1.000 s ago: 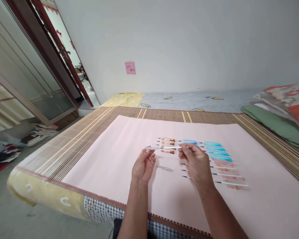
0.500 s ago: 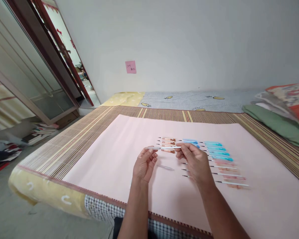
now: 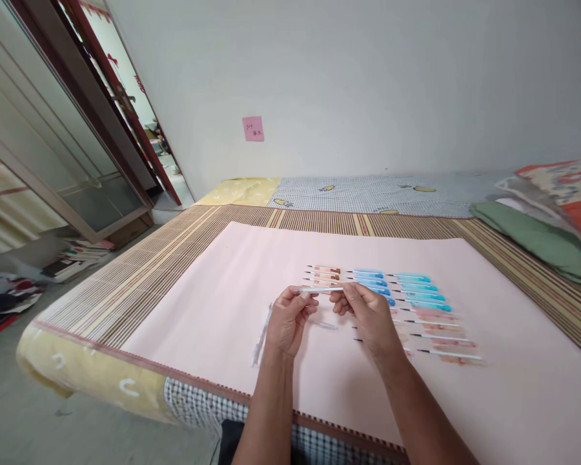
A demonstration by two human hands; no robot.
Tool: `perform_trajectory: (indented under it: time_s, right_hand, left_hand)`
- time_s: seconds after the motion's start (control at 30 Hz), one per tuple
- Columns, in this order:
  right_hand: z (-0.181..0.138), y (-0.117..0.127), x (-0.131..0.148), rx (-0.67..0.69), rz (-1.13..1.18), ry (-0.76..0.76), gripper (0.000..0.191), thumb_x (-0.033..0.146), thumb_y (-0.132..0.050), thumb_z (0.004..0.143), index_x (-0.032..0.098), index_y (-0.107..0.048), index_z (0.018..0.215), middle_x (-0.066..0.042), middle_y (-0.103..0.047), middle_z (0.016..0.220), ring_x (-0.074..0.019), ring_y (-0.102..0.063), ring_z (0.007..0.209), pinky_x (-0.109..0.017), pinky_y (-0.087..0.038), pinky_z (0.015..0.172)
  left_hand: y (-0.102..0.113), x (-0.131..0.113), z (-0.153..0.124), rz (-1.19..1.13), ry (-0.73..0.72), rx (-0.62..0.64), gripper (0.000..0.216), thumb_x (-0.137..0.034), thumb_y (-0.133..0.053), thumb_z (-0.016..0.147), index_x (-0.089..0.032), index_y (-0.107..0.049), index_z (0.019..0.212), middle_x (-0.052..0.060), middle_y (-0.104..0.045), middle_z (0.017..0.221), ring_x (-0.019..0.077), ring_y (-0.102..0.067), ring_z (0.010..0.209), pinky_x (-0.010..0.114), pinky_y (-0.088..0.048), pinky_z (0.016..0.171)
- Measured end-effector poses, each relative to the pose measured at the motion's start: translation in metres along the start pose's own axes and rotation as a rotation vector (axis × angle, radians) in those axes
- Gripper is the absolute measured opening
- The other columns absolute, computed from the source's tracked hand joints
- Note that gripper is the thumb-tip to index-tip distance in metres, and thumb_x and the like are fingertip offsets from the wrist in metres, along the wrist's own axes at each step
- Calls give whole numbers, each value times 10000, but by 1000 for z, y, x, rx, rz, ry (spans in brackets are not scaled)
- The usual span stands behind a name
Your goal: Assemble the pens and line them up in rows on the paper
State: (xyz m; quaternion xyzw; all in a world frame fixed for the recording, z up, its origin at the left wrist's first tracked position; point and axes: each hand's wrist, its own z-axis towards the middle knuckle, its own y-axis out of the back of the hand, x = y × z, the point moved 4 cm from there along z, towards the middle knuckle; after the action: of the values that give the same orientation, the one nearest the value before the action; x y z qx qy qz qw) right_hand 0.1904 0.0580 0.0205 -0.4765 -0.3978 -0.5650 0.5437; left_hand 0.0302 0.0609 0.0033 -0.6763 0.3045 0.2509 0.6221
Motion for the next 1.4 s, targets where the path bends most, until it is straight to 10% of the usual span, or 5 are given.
perform_trajectory:
  time_s: [0.5,0.9,1.4]
  right_hand:
    - [-1,3,8,-2,19,65,469,557,-506,978,192,-706,1195,-80,-730,920,-180,-653,729,-330,-533,692]
    - [-11,-17,-36,427,-1090,13,100,101,-662,772,188,-647,723,-56,-654,864,-204,-594,838,-306,-386,740]
    - [9,26,-7,-127,112,-31,302,459,-724,807,192,-704,949,18,-579,645,-140,-528,629,-260,-441,578]
  left_hand:
    - [3,14,5,-333,190,-118,71,-107,-742,819,-122,-675,801,55,-707,767,91,-645,631,175,-547,597]
    - [18,-8,8,-536,119,-192,174,-116,-541,963,-119,-665,841,59,-653,810,83,-614,663,162,-526,582]
    - [19,-2,9,-368,101,-261,132,-103,-627,903,-105,-693,789,76,-698,750,95,-631,620,166,-527,576]
